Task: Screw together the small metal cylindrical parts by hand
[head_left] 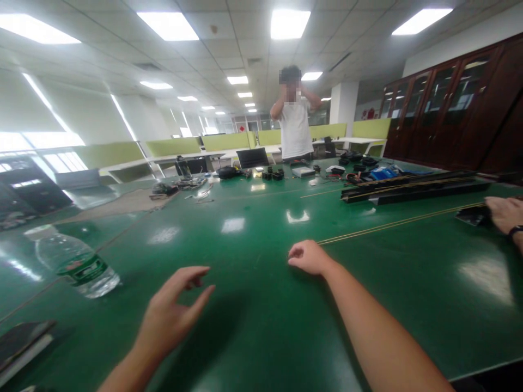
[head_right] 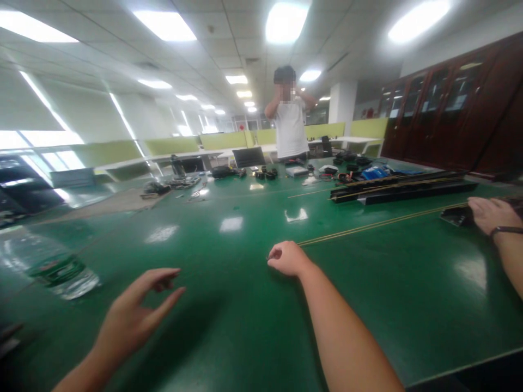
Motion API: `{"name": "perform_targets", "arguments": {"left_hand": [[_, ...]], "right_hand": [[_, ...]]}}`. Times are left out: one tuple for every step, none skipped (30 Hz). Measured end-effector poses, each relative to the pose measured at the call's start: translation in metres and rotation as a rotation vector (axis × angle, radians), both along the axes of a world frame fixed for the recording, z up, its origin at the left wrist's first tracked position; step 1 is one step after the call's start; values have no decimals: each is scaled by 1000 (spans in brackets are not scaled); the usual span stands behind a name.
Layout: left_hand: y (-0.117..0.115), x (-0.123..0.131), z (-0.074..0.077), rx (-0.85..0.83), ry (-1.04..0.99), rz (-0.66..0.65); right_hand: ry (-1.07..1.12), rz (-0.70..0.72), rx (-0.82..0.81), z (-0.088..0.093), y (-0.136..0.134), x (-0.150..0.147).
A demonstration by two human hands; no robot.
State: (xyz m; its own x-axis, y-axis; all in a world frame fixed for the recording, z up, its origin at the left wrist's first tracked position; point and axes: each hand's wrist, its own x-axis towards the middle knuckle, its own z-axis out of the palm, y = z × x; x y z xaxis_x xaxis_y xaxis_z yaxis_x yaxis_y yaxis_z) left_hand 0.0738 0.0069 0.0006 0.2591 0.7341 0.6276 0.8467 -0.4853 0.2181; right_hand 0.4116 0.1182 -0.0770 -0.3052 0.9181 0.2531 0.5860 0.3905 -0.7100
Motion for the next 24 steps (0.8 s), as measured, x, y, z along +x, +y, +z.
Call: {"name": "perform_targets", "arguments": {"left_hand": [[13, 22, -5, -66, 24, -107], [25, 45, -11, -141, 64, -190], [36, 67, -15, -207, 112, -254], [45, 88, -20, -249, 167, -305], [54, 107, -25, -265, 216, -345], [62, 124, -29, -263, 253, -374], [70, 139, -34, -252, 283, -397], [76, 152, -38, -240, 303, -409], [82, 162, -42, -234, 315, -409], [88, 169, -46, -233, 320, -400], [92, 175, -48, -237, 320, -385], [96, 178, -50, -245, 312, -366], [99, 179, -51, -255, 299, -350], [100, 179, -51, -265, 284, -339], [100, 175, -50, -274, 266, -332], [99, 170, -47, -282, 242, -325], [97, 161, -44, -289, 210, -310], [94, 150, -40, -294, 168, -283], [90, 135, -35, -299, 119, -245], [84, 117, -30, -305, 62, -196], [76, 97, -23, -306, 8, -136], [67, 75, -16, -302, -38, -73], [57, 53, -9, -284, -79, -1], [46, 31, -1, -251, -108, 70]], "right_hand": [[2, 2, -7, 0, 0, 0], [5, 3, -14, 1, 0, 0], [10, 5, -23, 1, 0, 1], [18, 9, -33, 2, 1, 1], [25, 13, -42, 2, 1, 2], [27, 17, -51, 2, 2, 3], [25, 19, -58, 2, 3, 4], [19, 20, -64, 2, 4, 4], [10, 19, -71, 2, 5, 5], [1, 15, -77, 3, 5, 6], [-4, 7, -84, 3, 6, 6], [-4, -4, -90, 3, 6, 6], [2, -12, -97, 3, 6, 5], [16, -15, -107, 4, 5, 5], [36, -7, -120, 5, 5, 4], [60, 8, -136, 6, 4, 4], [83, 25, -154, 7, 2, 3], [102, 39, -168, 8, 1, 3], [112, 44, -177, 8, 0, 2], [114, 40, -180, 9, -1, 2], [108, 33, -178, 9, -1, 2], [99, 24, -176, 9, -2, 2], [90, 15, -173, 9, -2, 2], [81, 7, -171, 8, -2, 2]]}}
